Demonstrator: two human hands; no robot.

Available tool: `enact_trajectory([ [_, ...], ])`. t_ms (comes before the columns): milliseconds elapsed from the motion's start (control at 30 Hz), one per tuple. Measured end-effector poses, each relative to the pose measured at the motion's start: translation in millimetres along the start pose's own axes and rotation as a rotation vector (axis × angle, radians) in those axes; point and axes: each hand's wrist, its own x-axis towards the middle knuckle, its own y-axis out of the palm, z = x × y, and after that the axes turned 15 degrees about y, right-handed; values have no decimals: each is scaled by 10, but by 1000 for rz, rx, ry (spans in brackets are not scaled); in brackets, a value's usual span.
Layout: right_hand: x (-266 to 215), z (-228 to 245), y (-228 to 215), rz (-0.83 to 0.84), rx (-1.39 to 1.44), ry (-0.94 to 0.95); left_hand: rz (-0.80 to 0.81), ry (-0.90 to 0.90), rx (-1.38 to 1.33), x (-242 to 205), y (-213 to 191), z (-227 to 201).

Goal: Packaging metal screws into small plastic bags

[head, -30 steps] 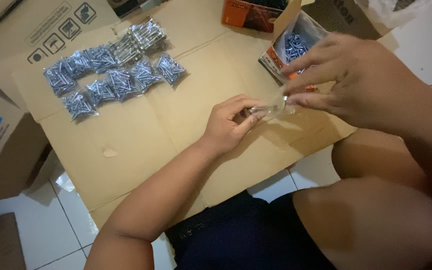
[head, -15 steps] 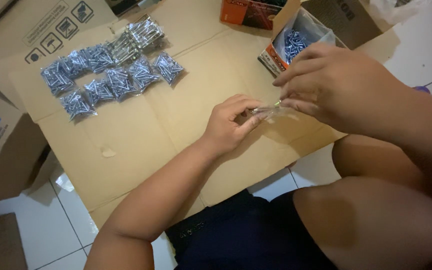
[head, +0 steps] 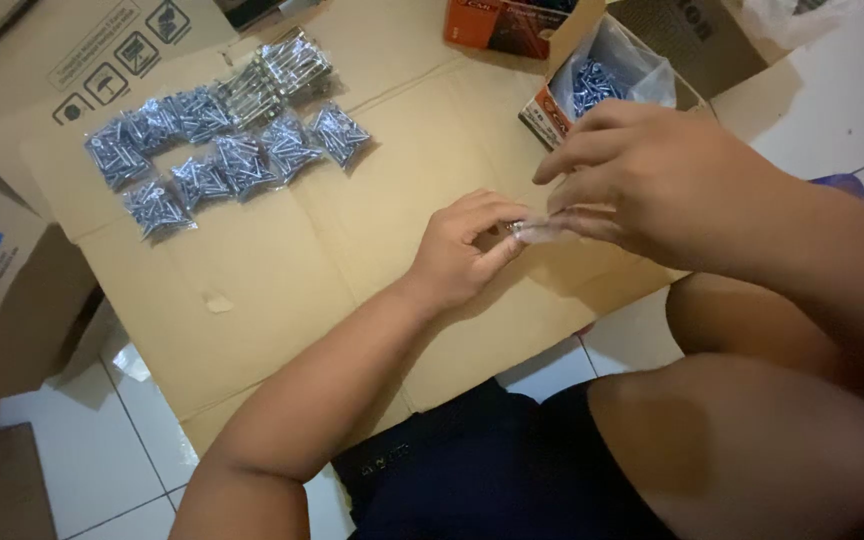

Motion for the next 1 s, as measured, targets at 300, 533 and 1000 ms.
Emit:
enact_trajectory([
  [300, -17, 24, -63, 59, 90, 21, -44, -29, -36, 9, -12, -27],
  [533, -50, 90, -222, -70, 287, 303, -107, -173, -144, -13, 4, 35],
  [1000, 174, 184, 75, 481, 422, 706, -150, -182, -210, 85, -109, -120],
])
